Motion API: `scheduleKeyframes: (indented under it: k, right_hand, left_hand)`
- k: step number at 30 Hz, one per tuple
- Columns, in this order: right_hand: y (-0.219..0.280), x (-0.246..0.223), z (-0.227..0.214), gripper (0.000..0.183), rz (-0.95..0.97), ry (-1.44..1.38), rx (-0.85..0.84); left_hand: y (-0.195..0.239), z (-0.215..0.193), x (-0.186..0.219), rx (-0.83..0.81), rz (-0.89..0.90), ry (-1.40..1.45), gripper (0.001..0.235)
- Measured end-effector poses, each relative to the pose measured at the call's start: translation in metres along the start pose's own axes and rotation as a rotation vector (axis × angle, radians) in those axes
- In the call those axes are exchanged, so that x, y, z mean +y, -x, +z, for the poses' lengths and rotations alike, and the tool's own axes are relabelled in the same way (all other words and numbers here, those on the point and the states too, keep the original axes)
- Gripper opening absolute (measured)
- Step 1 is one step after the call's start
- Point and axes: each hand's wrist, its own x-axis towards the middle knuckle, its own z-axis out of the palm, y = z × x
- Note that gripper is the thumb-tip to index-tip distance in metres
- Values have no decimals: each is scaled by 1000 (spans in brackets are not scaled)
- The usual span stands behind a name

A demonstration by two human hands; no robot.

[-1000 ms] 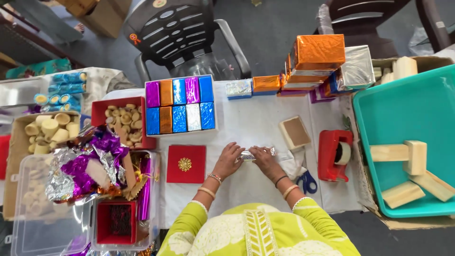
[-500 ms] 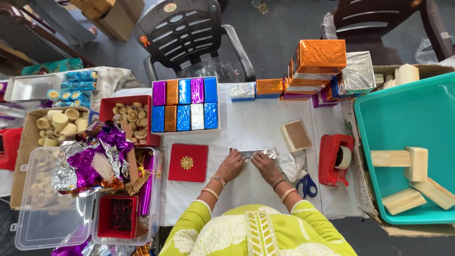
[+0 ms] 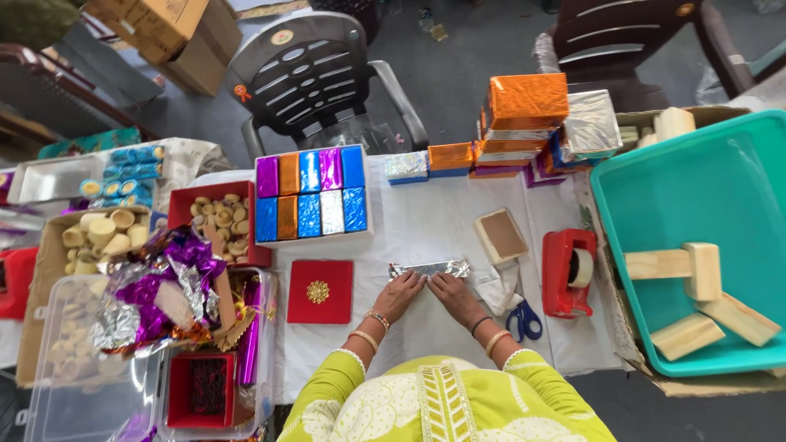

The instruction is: The person wraps small wooden blocks in shiny orange foil. They use scissors to trim the foil, place a wooden block on it, and fold the foil around the block. The person then uses tape to secure the wrapped item.

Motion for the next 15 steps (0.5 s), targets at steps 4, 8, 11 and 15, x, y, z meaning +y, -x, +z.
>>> scheduleKeyframes:
  k: [4, 8, 11, 15]
  right_hand:
    - [22, -5, -21, 38, 26, -116, 158]
    - [65, -6, -44, 19, 380, -319, 157]
    - [124, 19, -36, 18, 591, -204, 462]
    - [159, 28, -91, 27, 843, 43, 662]
  left_hand:
    - [0, 5, 0, -27, -47, 66, 49]
    - [2, 14, -2, -9, -65, 86, 52]
    - [0, 14, -2, -16, -55, 71, 53]
    - [0, 13, -2, -2, -47, 76, 53]
